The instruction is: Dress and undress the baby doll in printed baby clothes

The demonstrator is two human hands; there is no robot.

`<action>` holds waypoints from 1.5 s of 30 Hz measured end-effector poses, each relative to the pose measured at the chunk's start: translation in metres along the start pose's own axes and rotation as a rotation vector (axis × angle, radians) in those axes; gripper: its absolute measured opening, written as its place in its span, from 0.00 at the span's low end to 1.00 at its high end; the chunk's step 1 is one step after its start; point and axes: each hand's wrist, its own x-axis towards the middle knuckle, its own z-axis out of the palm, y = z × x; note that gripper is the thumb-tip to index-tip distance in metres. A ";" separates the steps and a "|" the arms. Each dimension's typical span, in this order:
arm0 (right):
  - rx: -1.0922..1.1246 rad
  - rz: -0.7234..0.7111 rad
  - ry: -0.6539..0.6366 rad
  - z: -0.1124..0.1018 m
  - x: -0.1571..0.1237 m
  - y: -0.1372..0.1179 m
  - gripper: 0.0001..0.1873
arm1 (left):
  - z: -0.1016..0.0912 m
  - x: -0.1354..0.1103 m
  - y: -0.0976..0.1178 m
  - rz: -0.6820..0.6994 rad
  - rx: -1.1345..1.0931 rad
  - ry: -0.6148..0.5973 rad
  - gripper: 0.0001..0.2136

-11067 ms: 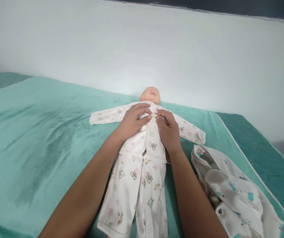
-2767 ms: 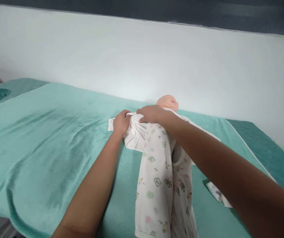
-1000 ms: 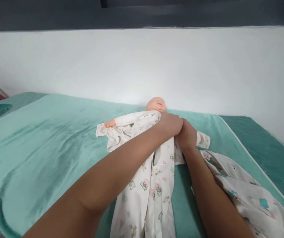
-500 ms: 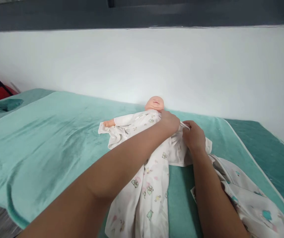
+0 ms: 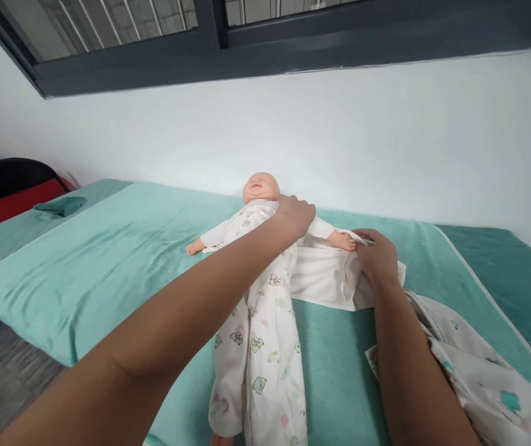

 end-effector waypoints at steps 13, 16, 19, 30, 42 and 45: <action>0.819 0.292 0.331 -0.002 0.008 0.002 0.18 | 0.018 0.020 0.040 0.073 -0.148 -0.070 0.25; 0.538 0.130 0.389 0.006 0.004 -0.006 0.14 | 0.028 0.019 0.055 0.060 -0.162 -0.034 0.23; 0.128 -0.200 0.260 0.021 -0.008 -0.017 0.13 | 0.032 0.005 0.065 0.068 -0.176 0.032 0.21; 0.012 -0.370 -0.314 0.066 -0.052 -0.050 0.18 | 0.101 -0.082 -0.044 -0.274 -0.864 0.596 0.17; -0.003 -0.471 -0.350 0.075 -0.061 -0.065 0.18 | 0.117 -0.090 -0.038 -0.171 -0.619 0.857 0.14; 0.004 -0.620 -0.231 0.073 -0.069 -0.069 0.14 | 0.121 -0.090 -0.037 -0.097 -0.508 0.987 0.19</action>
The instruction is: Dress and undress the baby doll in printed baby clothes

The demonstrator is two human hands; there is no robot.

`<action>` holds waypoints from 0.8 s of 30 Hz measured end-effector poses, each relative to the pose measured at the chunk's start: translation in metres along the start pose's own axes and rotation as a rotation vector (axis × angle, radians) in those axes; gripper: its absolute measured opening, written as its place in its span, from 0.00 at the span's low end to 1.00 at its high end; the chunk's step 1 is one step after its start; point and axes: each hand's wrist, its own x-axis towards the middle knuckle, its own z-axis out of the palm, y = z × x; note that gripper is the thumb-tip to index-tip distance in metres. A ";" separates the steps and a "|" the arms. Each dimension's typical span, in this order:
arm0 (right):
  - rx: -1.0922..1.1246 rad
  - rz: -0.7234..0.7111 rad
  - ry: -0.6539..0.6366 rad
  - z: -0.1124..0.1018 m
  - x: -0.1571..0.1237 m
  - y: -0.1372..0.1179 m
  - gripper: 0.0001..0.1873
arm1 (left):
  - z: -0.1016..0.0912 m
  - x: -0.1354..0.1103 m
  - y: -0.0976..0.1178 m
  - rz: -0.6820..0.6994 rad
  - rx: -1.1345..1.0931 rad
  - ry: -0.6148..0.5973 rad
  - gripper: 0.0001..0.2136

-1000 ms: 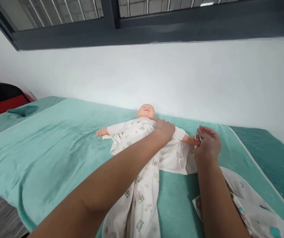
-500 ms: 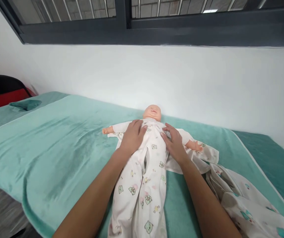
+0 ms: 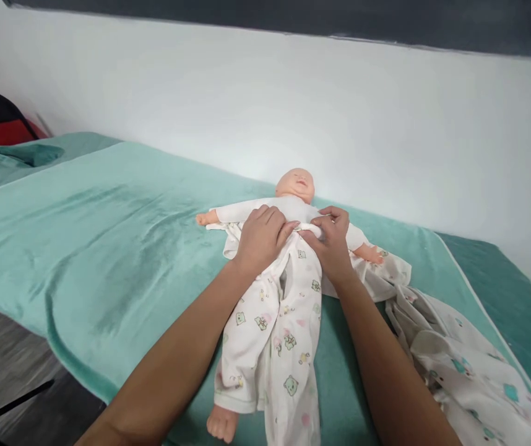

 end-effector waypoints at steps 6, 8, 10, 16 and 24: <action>0.039 0.053 -0.145 -0.017 -0.015 -0.005 0.25 | -0.006 -0.016 -0.015 -0.161 -0.132 -0.034 0.25; 0.075 0.190 -0.281 -0.027 -0.020 -0.002 0.27 | -0.015 -0.027 -0.023 -0.250 -0.206 -0.131 0.25; 0.085 0.306 -0.426 -0.036 -0.025 0.000 0.28 | -0.028 -0.040 -0.030 -0.334 -0.272 -0.240 0.25; 0.044 0.306 -0.553 -0.057 -0.050 -0.011 0.19 | -0.079 -0.070 -0.039 -0.475 -0.647 -0.630 0.22; -0.260 0.181 -0.120 -0.032 -0.081 -0.036 0.09 | -0.067 -0.076 -0.028 -0.343 -0.487 -0.350 0.11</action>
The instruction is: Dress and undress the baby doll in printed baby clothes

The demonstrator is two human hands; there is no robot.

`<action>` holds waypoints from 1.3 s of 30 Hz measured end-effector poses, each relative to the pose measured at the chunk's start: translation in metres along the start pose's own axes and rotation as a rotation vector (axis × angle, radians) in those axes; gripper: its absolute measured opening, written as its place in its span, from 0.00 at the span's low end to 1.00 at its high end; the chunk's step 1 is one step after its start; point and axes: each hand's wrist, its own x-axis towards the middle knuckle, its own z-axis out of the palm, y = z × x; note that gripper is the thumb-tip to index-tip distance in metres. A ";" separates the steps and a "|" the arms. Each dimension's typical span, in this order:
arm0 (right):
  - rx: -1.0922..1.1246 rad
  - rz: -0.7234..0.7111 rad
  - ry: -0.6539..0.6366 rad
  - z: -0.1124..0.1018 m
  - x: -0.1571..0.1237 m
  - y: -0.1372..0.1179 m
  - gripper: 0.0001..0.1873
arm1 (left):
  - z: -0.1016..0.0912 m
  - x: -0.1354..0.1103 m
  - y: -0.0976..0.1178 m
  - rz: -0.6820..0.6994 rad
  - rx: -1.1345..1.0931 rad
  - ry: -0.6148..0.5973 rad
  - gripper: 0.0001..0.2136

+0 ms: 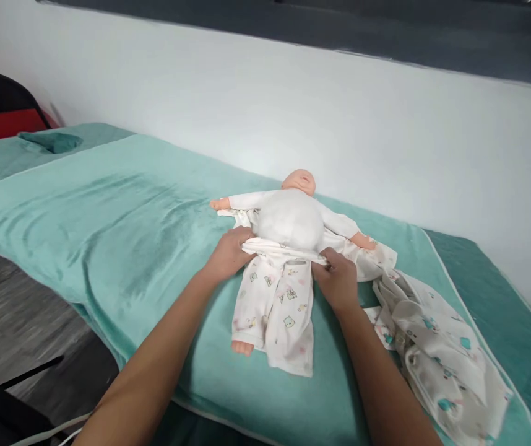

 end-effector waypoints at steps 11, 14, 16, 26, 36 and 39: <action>0.444 0.135 -0.360 -0.013 -0.022 0.005 0.17 | 0.001 -0.026 0.011 -0.134 -0.169 -0.147 0.18; 0.361 0.143 -0.374 -0.014 -0.038 -0.005 0.15 | 0.002 -0.042 0.011 -0.018 -0.123 -0.109 0.15; 0.294 0.124 -0.220 -0.010 -0.048 -0.013 0.13 | 0.009 -0.051 0.011 0.036 -0.052 -0.009 0.12; 0.534 0.123 -0.264 -0.025 -0.090 -0.033 0.33 | -0.005 -0.083 0.034 -0.075 -0.185 -0.162 0.33; 0.344 0.060 -0.202 -0.011 -0.132 -0.038 0.53 | -0.004 -0.111 0.050 0.134 0.212 -0.329 0.54; 0.350 0.099 -0.140 -0.009 -0.132 -0.043 0.42 | 0.005 -0.109 0.057 0.238 0.321 -0.286 0.41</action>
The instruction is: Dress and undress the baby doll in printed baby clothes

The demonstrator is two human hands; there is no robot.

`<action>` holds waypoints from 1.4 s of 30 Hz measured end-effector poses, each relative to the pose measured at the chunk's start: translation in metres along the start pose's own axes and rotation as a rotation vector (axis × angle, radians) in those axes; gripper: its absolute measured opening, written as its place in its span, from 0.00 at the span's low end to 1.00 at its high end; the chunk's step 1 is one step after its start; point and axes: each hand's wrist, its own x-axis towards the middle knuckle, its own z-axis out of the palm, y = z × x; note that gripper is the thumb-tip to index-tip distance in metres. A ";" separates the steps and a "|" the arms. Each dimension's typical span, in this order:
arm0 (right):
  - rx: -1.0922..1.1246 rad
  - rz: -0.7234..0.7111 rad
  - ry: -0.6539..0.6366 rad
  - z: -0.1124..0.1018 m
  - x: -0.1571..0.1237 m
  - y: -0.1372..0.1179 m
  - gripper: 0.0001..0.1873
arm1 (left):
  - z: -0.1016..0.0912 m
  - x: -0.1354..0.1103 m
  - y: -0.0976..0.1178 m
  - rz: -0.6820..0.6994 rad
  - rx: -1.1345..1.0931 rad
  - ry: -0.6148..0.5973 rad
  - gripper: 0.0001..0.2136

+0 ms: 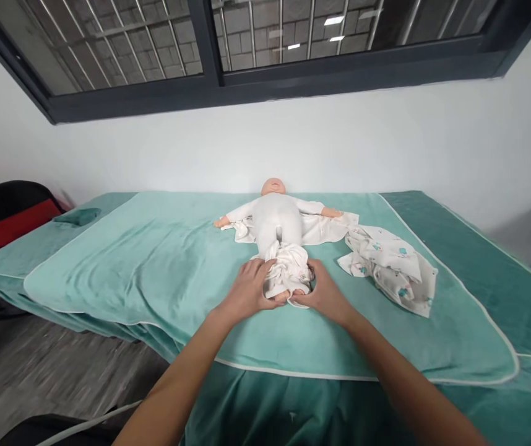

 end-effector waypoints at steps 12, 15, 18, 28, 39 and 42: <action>-0.382 0.170 -0.161 -0.025 -0.007 -0.070 0.11 | -0.025 -0.016 0.039 -0.469 -0.706 -0.068 0.20; -0.212 0.126 -0.367 -0.043 -0.011 -0.080 0.12 | -0.055 -0.015 0.042 -0.387 -0.777 -0.321 0.25; -0.157 0.024 -0.653 -0.064 -0.010 -0.094 0.12 | -0.091 -0.013 0.048 -0.107 -0.558 -0.695 0.26; -0.414 -0.374 -0.574 -0.104 0.036 -0.232 0.20 | -0.211 0.021 0.105 0.134 0.119 -0.507 0.03; -0.363 -0.418 -0.152 -0.151 0.064 -0.314 0.41 | -0.289 0.008 0.103 0.074 -0.120 0.028 0.17; -0.426 -0.412 -0.201 -0.161 0.060 -0.312 0.43 | -0.304 0.001 0.093 0.115 -0.047 -0.085 0.20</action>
